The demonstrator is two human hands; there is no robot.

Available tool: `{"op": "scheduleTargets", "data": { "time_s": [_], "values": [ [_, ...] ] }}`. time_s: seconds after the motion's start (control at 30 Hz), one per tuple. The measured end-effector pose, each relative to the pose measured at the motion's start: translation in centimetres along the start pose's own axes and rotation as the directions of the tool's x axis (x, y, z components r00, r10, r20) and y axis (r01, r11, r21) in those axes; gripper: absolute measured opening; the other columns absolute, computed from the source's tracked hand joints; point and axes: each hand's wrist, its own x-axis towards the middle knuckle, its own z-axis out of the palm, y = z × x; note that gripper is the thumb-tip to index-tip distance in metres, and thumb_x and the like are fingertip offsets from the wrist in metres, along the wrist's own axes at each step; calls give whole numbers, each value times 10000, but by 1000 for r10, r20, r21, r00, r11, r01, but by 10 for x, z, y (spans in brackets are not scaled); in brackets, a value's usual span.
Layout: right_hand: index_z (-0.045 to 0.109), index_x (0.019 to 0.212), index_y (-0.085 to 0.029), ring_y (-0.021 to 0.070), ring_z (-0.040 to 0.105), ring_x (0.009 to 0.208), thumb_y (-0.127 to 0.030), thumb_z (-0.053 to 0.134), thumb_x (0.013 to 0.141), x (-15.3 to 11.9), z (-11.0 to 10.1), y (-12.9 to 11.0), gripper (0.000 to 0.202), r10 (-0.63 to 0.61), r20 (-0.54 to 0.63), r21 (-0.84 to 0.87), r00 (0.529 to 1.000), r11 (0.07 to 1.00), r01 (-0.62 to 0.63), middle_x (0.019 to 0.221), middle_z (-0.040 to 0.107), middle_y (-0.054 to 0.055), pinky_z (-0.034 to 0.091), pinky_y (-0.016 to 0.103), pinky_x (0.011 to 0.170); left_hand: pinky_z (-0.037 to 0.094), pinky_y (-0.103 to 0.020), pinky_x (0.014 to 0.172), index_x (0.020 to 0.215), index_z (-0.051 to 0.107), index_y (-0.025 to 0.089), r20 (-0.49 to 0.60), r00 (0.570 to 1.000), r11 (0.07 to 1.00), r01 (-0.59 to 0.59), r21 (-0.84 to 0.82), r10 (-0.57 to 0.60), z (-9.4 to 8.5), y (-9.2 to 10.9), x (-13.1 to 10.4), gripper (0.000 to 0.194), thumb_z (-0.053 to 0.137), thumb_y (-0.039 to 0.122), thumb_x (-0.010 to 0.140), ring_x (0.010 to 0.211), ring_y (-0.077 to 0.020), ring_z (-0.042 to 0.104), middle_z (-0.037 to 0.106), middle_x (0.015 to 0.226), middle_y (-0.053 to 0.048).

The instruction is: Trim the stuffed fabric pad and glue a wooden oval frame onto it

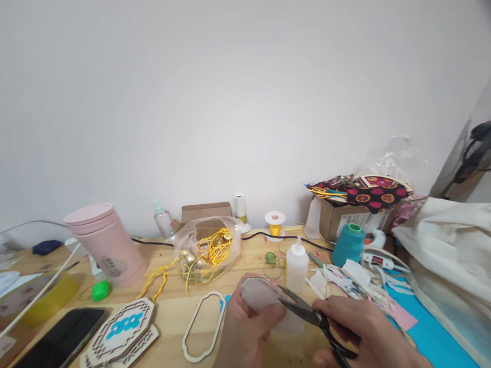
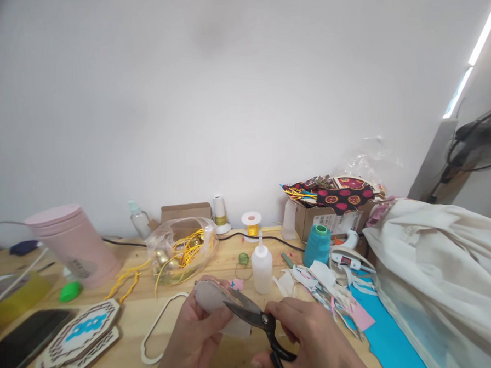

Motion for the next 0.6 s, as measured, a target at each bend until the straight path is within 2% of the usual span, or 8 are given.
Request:
{"op": "scheduleTargets", "data": {
  "time_s": [0.13,0.43,0.6],
  "values": [
    [607,775,-195,117,484,486,-315,690,614,-2,0,1,217,-4,-4,-7,1000,1000,4,576,575,-31,320,205,457,448,-224,580,711,580,174,11,1000,1000,-8,-7,8,-1,1,1,314,781,108,479,612,-130,580,652,641,10],
    [596,701,-202,107,469,461,-241,704,595,-1,2,2,156,1,7,15,1000,1000,-1,540,562,-49,300,199,441,438,-208,537,705,566,162,27,1000,1000,-13,-13,14,-1,3,0,304,769,97,489,561,-115,564,638,597,15],
    [575,651,-202,107,472,450,-273,694,610,-2,3,5,145,-4,11,-2,1000,1000,4,539,561,-41,299,203,428,460,-214,572,725,568,162,14,1000,1000,-11,-22,11,0,3,0,318,771,93,490,603,-119,587,663,650,1]
  ]
}}
